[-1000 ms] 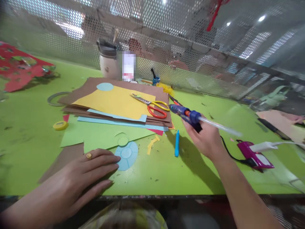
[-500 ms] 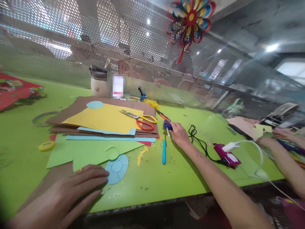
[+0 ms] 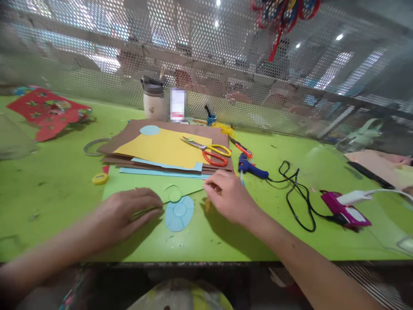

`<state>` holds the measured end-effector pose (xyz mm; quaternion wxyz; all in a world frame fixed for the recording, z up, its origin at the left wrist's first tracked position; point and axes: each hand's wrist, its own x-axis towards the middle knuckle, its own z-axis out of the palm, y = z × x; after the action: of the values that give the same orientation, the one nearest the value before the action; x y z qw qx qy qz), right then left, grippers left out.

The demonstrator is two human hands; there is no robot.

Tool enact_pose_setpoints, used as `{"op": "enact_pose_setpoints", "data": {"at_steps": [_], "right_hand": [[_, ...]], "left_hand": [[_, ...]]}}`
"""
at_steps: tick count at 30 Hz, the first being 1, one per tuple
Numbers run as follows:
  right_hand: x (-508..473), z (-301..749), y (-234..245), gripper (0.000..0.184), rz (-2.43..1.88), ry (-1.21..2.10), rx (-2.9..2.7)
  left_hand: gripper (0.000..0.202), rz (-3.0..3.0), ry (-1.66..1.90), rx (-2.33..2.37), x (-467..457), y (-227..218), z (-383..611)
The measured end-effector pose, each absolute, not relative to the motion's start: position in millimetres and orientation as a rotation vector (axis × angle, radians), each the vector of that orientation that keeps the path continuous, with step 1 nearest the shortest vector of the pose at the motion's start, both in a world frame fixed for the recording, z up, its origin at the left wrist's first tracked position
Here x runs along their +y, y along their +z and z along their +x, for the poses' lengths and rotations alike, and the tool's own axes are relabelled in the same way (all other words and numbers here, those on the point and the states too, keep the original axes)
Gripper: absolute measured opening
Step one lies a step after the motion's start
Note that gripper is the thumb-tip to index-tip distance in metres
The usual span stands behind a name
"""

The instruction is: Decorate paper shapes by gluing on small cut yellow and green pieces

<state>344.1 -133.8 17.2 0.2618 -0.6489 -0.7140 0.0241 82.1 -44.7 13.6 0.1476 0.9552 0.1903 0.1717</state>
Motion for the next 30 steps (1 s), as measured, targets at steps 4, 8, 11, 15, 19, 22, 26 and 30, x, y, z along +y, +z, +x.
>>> {"op": "enact_pose_setpoints", "data": {"at_steps": [4,8,11,15,19,22,26,30], "right_hand": [[-108,304,6,0.015,-1.843,0.263,-2.040],[-96,296,2,0.016,-1.926,0.270,-2.132],[-97,294,9,0.018,-1.938,0.249,-2.218],[-100,288,19,0.014,-1.910,0.211,-2.348],[-95,287,22,0.013,-1.906,0.260,-2.403],[-86,291,21,0.017,-1.892,0.357,-2.404],[-78,295,19,0.015,-1.888,0.435,-2.353],[-79,296,18,0.005,-1.861,0.391,-2.299]], "left_hand": [[0.022,2.787,0.267,0.672,-25,12,94],[0.022,2.787,0.226,0.685,-22,6,100],[0.021,2.817,0.240,0.698,-22,2,100],[0.020,2.929,0.209,0.659,-21,2,101],[0.020,2.925,0.082,0.667,-20,9,108],[0.019,2.888,0.060,0.732,-17,13,115],[0.018,2.806,0.049,0.810,-15,14,121],[0.020,2.720,0.079,0.816,-13,16,123]]}}
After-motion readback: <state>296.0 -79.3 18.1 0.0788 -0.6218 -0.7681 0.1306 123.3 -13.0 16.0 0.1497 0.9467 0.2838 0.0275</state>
